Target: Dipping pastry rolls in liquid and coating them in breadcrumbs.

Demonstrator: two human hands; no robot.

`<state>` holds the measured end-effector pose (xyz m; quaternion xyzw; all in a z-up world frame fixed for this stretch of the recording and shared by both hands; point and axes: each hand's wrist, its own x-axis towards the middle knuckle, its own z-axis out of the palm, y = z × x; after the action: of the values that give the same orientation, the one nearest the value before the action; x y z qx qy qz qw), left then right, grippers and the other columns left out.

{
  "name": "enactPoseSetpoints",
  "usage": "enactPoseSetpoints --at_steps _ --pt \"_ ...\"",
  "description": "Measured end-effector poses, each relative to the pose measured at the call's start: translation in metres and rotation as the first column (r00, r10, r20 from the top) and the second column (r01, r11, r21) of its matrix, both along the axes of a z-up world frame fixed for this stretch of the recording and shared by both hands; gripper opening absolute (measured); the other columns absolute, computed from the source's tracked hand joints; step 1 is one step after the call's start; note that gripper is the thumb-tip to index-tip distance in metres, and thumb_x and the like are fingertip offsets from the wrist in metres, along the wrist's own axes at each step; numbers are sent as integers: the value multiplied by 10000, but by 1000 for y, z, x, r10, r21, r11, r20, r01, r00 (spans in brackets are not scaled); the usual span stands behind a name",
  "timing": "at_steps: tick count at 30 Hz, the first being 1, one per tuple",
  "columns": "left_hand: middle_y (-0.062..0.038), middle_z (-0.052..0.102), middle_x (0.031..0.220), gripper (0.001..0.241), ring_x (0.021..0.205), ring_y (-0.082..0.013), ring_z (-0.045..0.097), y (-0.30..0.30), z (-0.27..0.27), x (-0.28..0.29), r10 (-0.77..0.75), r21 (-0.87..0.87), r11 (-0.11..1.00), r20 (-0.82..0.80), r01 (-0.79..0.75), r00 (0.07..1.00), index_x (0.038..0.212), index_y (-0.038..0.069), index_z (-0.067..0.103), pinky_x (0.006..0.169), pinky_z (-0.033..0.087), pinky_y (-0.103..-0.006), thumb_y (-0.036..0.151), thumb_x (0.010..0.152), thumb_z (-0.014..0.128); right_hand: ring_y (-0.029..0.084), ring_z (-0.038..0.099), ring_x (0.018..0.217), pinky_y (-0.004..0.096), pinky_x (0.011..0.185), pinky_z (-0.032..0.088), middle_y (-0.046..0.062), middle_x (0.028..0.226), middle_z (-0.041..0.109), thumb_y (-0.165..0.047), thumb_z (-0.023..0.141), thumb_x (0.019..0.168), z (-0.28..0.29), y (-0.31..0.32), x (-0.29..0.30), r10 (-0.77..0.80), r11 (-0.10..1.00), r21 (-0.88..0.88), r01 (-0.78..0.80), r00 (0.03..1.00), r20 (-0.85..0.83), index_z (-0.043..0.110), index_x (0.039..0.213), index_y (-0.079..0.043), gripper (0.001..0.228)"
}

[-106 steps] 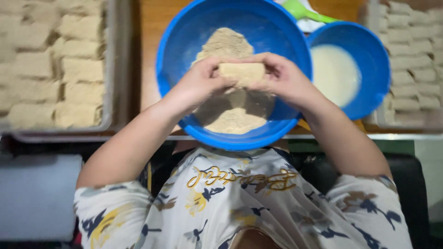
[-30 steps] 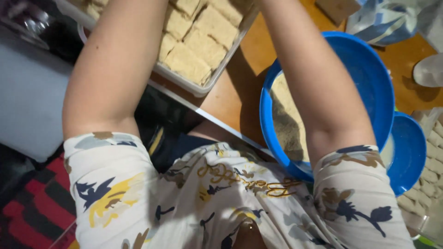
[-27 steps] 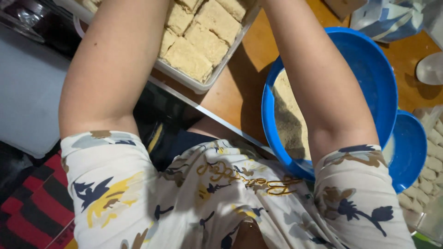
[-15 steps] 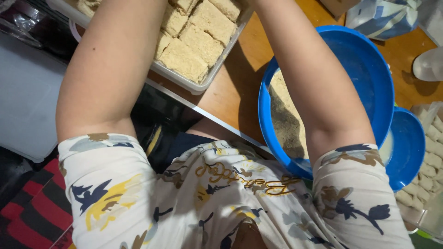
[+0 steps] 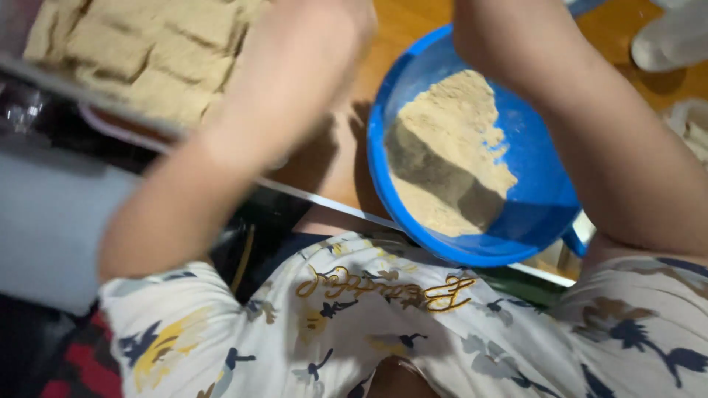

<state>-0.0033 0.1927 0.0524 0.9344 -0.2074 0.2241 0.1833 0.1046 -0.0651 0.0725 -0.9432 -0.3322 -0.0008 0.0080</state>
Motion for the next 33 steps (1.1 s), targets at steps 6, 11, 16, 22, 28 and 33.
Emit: enactPoseSetpoints --at_steps 6,11,16,22,28,33 --pt "-132 681 952 117 935 -356 679 -93 -3 -41 -369 -62 925 86 374 926 958 55 674 801 545 -486 117 877 732 406 679 1052 436 922 567 239 1127 683 174 572 902 32 -88 -97 289 849 364 -382 914 284 701 1177 28 337" --pt "-96 736 976 53 892 -313 699 -123 -27 -27 -434 -283 870 -53 403 900 925 66 690 782 554 -434 101 888 703 340 711 1070 418 912 587 145 1127 719 4 732 966 -26 -162 -126 12 878 477 -40 998 63 713 1137 -44 179" --pt "-110 726 908 100 850 -323 702 -149 -37 -23 -438 -331 870 -176 366 882 931 72 716 728 550 -423 153 875 704 272 741 978 403 873 589 90 1060 765 -87 761 947 -77 -190 -151 -262 819 501 280 959 -108 761 1129 -108 183" --pt "-125 745 939 139 870 -348 702 -161 -48 -21 -314 -207 944 -339 255 887 959 83 742 715 544 -454 207 967 681 340 691 1122 434 954 543 143 1237 735 -35 637 854 -83 -194 -156 -194 830 525 187 980 -43 763 1190 -99 365" --pt "-168 735 1069 420 949 -370 696 -166 -44 -19 -274 -132 962 -406 240 872 1276 116 703 762 547 -481 20 893 561 310 711 1084 427 936 556 102 1173 755 -167 702 952 -84 -198 -152 -182 835 482 267 959 -217 756 1135 -123 196" --pt "-187 703 1329 560 1081 -370 696 -167 -49 -15 -362 -114 932 -283 344 888 1262 151 696 827 568 -436 -69 779 520 318 704 1103 426 947 554 120 1194 751 -80 612 889 -77 -200 -152 -138 792 569 221 973 -186 751 1200 -103 341"
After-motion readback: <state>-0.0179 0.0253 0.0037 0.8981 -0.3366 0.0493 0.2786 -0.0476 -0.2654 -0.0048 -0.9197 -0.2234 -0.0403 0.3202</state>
